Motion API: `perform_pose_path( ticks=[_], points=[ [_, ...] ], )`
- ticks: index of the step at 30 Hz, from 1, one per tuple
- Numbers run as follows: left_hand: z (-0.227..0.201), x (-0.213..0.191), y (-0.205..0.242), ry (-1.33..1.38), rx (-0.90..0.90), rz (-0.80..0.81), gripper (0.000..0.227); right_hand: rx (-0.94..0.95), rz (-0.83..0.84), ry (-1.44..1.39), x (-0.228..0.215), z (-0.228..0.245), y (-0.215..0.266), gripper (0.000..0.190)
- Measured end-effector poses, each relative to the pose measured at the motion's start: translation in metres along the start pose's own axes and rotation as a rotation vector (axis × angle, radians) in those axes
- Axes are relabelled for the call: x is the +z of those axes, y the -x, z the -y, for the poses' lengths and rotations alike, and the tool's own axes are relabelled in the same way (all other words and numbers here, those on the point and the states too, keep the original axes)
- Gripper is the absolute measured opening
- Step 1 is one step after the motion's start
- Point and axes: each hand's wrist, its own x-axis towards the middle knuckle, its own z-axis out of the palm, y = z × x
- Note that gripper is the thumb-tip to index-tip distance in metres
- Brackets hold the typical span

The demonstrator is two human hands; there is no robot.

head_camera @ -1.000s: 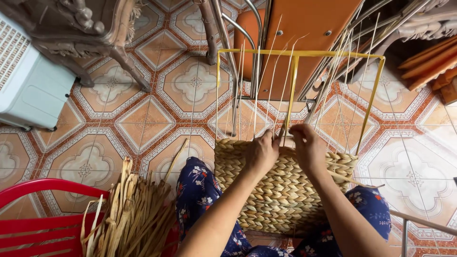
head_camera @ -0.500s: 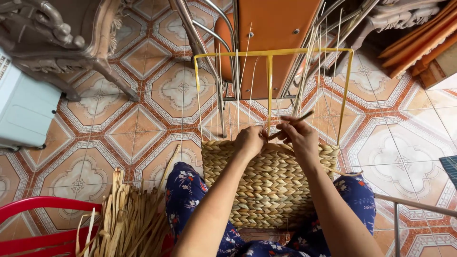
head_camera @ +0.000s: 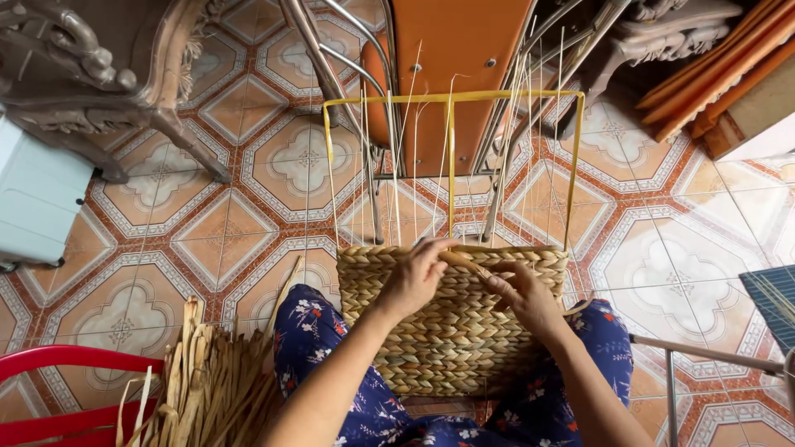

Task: The recorder is weaving a mat by hand using dried plant fibers over a yellow frame.

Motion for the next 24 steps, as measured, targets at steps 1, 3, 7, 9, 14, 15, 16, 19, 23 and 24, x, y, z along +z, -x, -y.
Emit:
perform_pose_path(
  ticks=[1, 3, 7, 9, 14, 15, 16, 19, 23, 24],
  points=[
    [0.004, 0.002, -0.004, -0.001, 0.001, -0.002, 0.038, -0.002, 0.000, 0.000, -0.002, 0.007, -0.002, 0.038],
    [0.011, 0.008, -0.013, -0.122, 0.235, 0.104, 0.050, 0.002, 0.167, -0.096, -0.006, 0.022, -0.005, 0.045],
    [-0.005, -0.003, -0.034, -0.237, -0.069, 0.424, 0.047, 0.066, 0.219, 0.182, -0.007, 0.013, -0.026, 0.045],
    [0.038, 0.023, -0.042, -0.327, 0.319, 0.160, 0.040, -0.318, 0.009, 0.224, -0.006, -0.002, -0.041, 0.035],
    [-0.009, 0.008, -0.050, -0.285, -0.185, 0.320, 0.020, -0.492, -0.255, 0.633, -0.010, 0.077, -0.019, 0.021],
    [-0.004, 0.009, -0.052, -0.243, -0.212, 0.273, 0.020, -0.681, -0.377, 0.702, -0.010, 0.087, -0.016, 0.018],
    [-0.005, 0.010, -0.049, -0.243, -0.213, 0.273, 0.020, -0.681, -0.376, 0.702, -0.009, 0.090, -0.011, 0.018],
    [0.009, 0.022, -0.042, 0.085, -0.020, -0.039, 0.011, -0.940, -0.515, 0.584, -0.003, 0.081, -0.010, 0.021],
    [0.051, 0.047, -0.031, 0.124, 0.075, -0.111, 0.006, -0.480, -0.100, 0.751, 0.003, 0.068, -0.046, 0.029],
    [0.058, 0.048, -0.030, 0.114, 0.204, -0.131, 0.008, -0.185, 0.099, 0.903, -0.001, 0.075, -0.056, 0.040]
  ],
)
